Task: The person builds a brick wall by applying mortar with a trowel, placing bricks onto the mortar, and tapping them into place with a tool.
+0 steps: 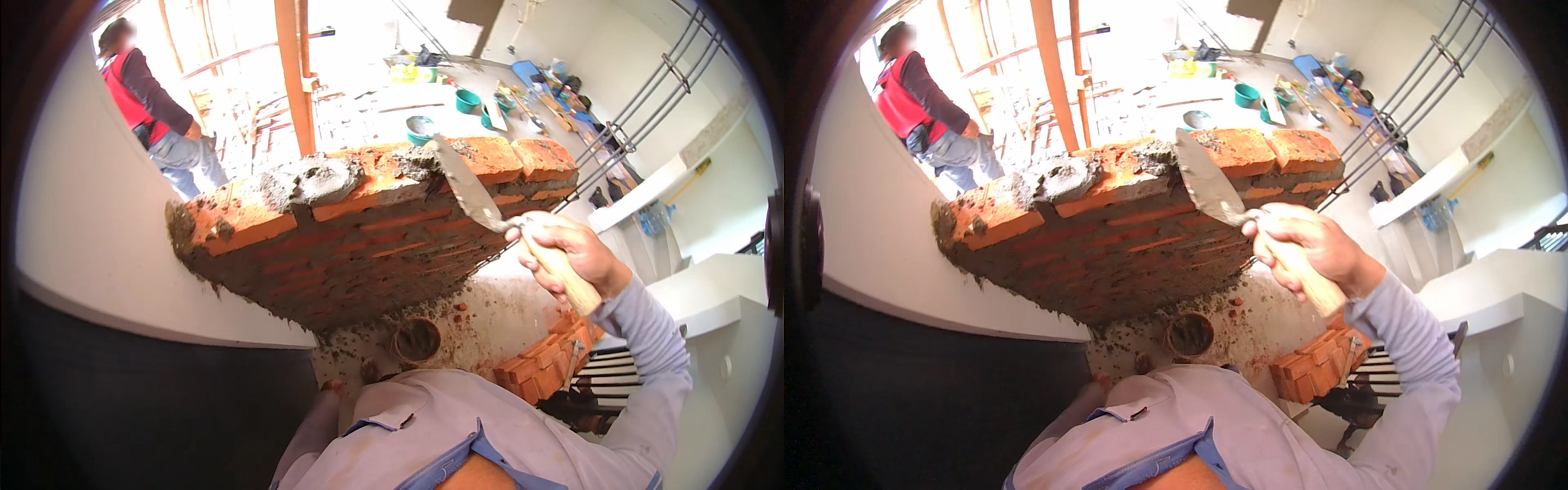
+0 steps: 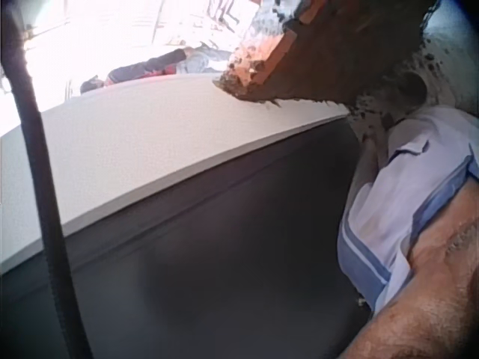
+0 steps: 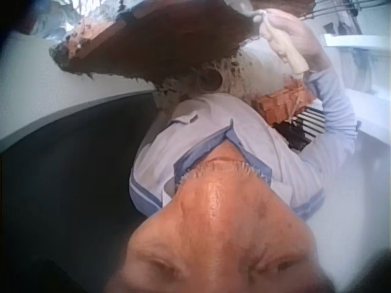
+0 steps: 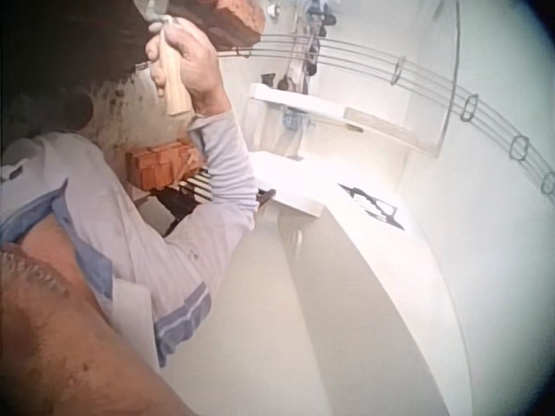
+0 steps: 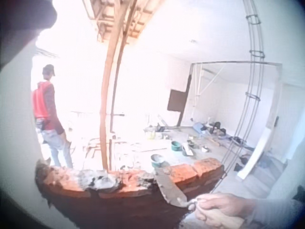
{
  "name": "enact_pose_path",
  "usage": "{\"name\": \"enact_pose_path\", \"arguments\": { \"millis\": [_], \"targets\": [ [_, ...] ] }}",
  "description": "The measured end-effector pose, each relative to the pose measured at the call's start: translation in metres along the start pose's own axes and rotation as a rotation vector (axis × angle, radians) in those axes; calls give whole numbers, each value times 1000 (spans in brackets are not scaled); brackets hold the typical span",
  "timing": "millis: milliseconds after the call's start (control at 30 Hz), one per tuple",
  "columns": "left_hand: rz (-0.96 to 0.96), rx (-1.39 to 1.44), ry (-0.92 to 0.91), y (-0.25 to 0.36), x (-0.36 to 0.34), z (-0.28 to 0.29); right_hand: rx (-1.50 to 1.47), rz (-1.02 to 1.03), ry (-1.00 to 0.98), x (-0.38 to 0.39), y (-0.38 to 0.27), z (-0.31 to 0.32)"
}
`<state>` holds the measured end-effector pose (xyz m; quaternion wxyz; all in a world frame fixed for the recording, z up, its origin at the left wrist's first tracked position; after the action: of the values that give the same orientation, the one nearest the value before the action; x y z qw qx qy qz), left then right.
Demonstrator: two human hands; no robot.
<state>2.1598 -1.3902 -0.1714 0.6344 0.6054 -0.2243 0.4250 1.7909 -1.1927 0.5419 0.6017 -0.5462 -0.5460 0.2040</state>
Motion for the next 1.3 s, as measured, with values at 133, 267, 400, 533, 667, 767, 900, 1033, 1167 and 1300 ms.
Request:
{"name": "enact_pose_path", "arguments": {
  "millis": [133, 267, 400, 533, 667, 767, 900, 1033, 1167, 1300],
  "targets": [
    [-73, 6, -81, 35, -24, -4, 370, -124, 106, -29, -32, -7],
    [-123, 7, -156, 51, -41, -27, 712, -194, 121, -24, -59, 7],
    [-197, -65, -78, 15, -79, -47, 969, -213, 199, -1, -82, -17],
    [-95, 11, -177, 2, -81, -40, 1376, -28, 145, -12, -81, -46],
    [-65, 46, -215, 7, -82, -29, 1670, 24, 99, -22, -74, -43],
    [-69, 53, -234, 20, -87, -23, 1483, -97, 17, -15, -78, -22],
    [-64, 72, -247, 24, -90, -18, 529, -295, 178, -17, -64, -20],
    [-51, 96, -267, 27, -94, -26, 638, -227, 117, -25, -58, -14],
    [-27, 135, -274, 18, -93, -31, 1474, -87, 254, -7, -73, 10],
    [-9, 174, -269, 11, -93, -27, 1912, 71, 518, 17, -91, 1]
  ]
}}
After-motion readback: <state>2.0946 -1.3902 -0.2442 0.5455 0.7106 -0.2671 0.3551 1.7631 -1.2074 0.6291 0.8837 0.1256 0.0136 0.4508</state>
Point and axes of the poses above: each hand's wrist, its own x-axis away from the middle knuckle, its own z-axis out of the back of the hand, y = z × x, the point moved 5 cm from there along -x, towards the middle knuckle, and after that the axes turned 7 degrees about -y, right-handed, at the moved point
